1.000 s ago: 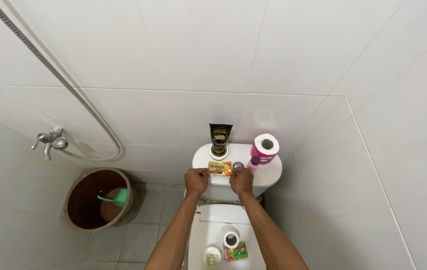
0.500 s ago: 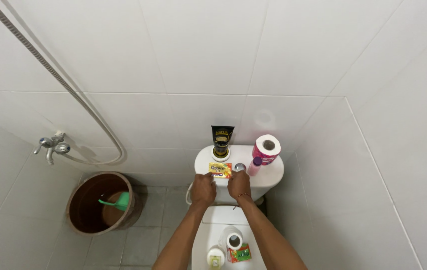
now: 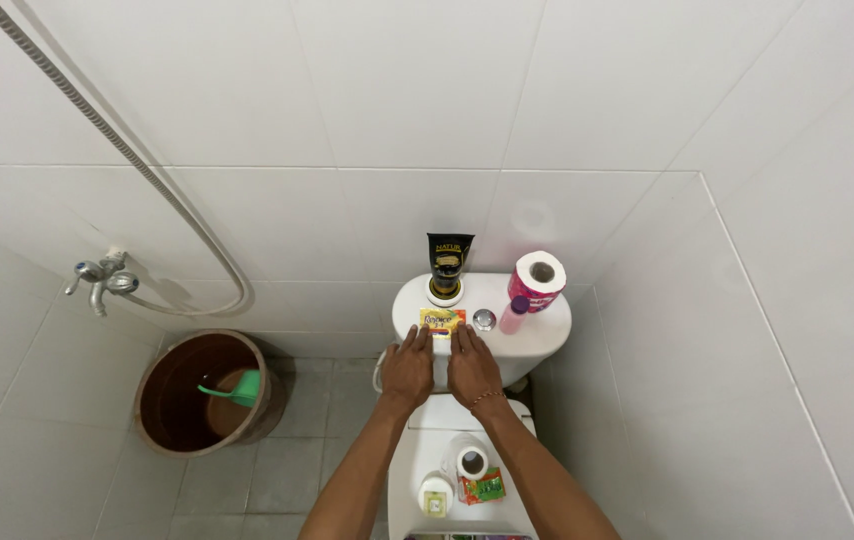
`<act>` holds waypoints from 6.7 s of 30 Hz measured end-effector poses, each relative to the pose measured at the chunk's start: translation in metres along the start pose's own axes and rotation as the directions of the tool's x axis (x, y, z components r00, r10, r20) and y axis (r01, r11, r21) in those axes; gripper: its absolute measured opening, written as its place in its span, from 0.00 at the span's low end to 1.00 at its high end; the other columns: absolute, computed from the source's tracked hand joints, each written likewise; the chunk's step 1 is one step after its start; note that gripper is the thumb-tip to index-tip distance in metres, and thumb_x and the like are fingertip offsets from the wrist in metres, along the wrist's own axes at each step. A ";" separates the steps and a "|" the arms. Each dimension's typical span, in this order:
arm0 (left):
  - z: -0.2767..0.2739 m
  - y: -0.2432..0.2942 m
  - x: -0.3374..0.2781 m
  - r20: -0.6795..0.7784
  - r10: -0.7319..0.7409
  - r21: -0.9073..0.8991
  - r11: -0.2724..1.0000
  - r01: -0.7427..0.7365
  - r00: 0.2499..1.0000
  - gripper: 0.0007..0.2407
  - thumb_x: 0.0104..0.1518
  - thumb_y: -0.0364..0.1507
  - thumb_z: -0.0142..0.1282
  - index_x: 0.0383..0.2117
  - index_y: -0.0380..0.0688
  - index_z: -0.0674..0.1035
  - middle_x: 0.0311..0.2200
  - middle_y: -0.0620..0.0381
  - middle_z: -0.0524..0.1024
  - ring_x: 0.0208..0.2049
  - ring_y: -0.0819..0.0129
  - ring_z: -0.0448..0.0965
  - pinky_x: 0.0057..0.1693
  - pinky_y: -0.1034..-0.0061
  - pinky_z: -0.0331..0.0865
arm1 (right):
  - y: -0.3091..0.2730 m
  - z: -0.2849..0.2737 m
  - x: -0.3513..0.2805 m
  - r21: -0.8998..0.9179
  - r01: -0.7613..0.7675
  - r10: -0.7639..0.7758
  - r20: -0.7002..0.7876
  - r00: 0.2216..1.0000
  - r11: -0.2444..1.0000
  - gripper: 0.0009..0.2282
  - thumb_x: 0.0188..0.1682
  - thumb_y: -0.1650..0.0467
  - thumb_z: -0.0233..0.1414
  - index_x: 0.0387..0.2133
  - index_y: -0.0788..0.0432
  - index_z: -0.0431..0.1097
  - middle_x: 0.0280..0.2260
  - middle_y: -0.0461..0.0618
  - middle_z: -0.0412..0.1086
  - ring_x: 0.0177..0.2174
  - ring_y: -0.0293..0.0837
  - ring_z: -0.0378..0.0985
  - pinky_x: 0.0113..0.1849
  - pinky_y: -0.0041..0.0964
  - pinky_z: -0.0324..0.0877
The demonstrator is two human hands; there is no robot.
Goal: The person carries a basket of toiletries into the bathroom, takes items out one at a time and arranges them on the toilet tank, then carries the basket out and places it on a metal rack. They then pick up a yellow cloth and hold it near the sink.
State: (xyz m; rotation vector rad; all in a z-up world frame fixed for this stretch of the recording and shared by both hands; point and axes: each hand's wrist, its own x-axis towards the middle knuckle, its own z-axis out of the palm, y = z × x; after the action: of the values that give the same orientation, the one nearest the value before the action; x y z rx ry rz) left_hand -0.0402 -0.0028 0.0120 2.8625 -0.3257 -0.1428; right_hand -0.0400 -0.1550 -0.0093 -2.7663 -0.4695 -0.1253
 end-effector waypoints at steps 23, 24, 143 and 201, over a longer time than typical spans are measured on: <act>0.105 0.051 -0.287 0.145 0.048 -0.544 0.838 0.039 0.988 0.11 0.53 0.22 0.55 0.42 0.32 0.81 0.45 0.41 0.78 0.48 0.46 0.76 0.57 0.58 0.69 | 0.023 0.036 -0.293 0.335 -0.470 0.424 0.203 0.883 0.817 0.08 0.49 0.73 0.52 0.38 0.62 0.75 0.38 0.58 0.75 0.40 0.57 0.78 0.44 0.46 0.74; 0.127 0.057 -0.296 0.163 0.039 -0.571 0.818 0.062 0.986 0.10 0.53 0.22 0.55 0.40 0.31 0.81 0.45 0.40 0.79 0.48 0.44 0.76 0.57 0.57 0.69 | 0.035 0.059 -0.315 0.281 -0.519 0.447 0.283 0.849 0.808 0.07 0.48 0.73 0.52 0.37 0.62 0.75 0.37 0.59 0.76 0.39 0.58 0.78 0.43 0.48 0.73; 0.059 0.175 0.021 -0.249 -0.182 -0.821 0.561 -0.108 0.951 0.23 0.56 0.16 0.46 0.61 0.28 0.68 0.55 0.32 0.74 0.52 0.49 0.81 0.56 0.69 0.73 | 0.145 -0.056 -0.058 0.652 -0.094 0.434 -0.384 0.815 0.753 0.18 0.53 0.76 0.52 0.57 0.68 0.67 0.48 0.60 0.74 0.46 0.48 0.81 0.48 0.37 0.77; 0.266 0.073 -0.291 0.632 0.432 0.000 0.830 -0.557 0.643 0.27 0.56 0.29 0.57 0.65 0.56 0.66 0.61 0.47 0.64 0.63 0.47 0.63 0.64 0.52 0.56 | -0.045 0.158 -0.425 0.019 -0.654 0.565 0.484 0.668 0.756 0.23 0.46 0.75 0.53 0.56 0.69 0.59 0.47 0.71 0.68 0.46 0.67 0.73 0.45 0.56 0.73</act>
State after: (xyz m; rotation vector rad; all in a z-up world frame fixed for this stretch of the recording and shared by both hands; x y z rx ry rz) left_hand -0.3712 -0.0676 -0.2053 2.6850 -1.3127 -0.9890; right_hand -0.4510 -0.1917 -0.2034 -2.5763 0.3698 0.7083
